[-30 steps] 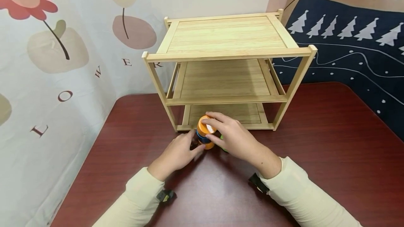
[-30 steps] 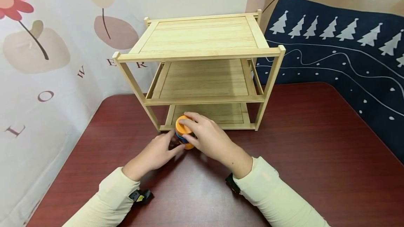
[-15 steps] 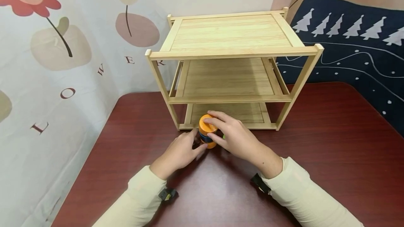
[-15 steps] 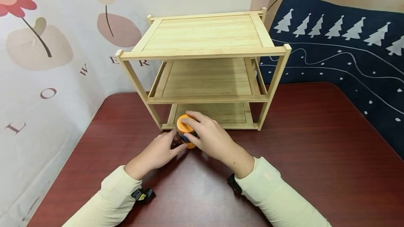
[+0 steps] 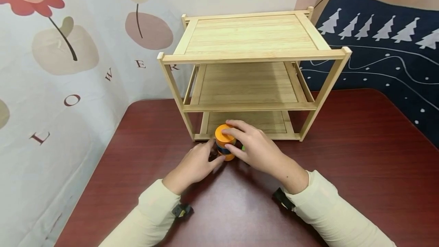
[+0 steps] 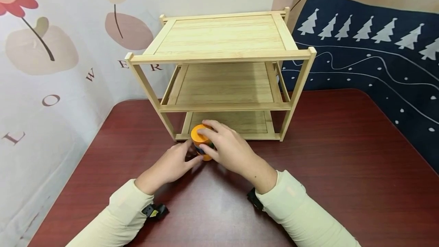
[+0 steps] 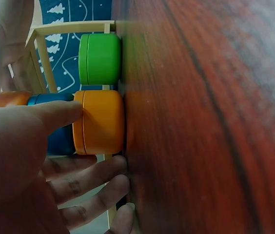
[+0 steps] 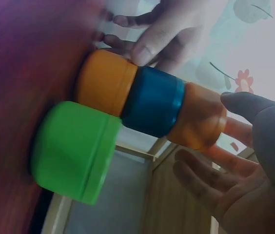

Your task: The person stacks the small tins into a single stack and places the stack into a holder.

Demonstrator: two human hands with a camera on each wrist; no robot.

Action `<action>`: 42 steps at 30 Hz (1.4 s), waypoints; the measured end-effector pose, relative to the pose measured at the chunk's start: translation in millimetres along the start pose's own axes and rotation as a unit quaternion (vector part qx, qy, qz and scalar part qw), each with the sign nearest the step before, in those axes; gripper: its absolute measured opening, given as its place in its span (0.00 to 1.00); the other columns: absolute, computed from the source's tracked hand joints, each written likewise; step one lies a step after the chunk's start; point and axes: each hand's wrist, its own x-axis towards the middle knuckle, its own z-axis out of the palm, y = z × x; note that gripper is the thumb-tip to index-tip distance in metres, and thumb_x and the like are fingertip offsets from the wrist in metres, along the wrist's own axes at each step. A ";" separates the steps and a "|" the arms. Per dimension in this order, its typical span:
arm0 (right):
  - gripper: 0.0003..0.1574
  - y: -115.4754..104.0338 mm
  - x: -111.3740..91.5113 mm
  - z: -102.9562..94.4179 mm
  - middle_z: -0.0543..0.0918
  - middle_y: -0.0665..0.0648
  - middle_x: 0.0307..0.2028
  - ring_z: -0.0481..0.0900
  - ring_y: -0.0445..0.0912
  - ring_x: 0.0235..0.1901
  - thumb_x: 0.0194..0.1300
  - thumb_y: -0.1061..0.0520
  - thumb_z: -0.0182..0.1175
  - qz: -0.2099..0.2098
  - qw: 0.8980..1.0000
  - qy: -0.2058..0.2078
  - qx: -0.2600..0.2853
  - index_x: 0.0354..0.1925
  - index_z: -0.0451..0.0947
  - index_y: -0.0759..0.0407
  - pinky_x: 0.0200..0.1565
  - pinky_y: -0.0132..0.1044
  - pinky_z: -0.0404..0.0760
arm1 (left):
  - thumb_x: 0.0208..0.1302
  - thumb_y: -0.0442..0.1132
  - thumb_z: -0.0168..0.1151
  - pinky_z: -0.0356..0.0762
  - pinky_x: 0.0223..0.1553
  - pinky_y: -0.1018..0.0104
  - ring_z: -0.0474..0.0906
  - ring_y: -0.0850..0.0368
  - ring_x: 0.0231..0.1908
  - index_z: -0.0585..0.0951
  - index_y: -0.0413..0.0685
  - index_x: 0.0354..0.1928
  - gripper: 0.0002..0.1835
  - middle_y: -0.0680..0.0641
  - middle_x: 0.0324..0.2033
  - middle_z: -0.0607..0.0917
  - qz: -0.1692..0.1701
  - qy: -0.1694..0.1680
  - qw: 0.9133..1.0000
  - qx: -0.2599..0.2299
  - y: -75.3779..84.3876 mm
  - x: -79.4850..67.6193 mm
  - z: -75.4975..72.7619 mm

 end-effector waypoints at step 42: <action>0.15 23.7 -25.8 -24.1 0.78 0.47 0.39 0.78 0.41 0.36 0.54 0.47 0.66 0.072 0.992 -0.096 -0.049 0.39 0.80 0.51 0.39 0.37 0.77 | 0.58 0.56 0.60 0.76 0.41 0.61 0.80 0.61 0.38 0.72 0.58 0.50 0.21 0.56 0.35 0.83 -0.013 0.010 1.000 -0.018 0.9 -0.7 1.7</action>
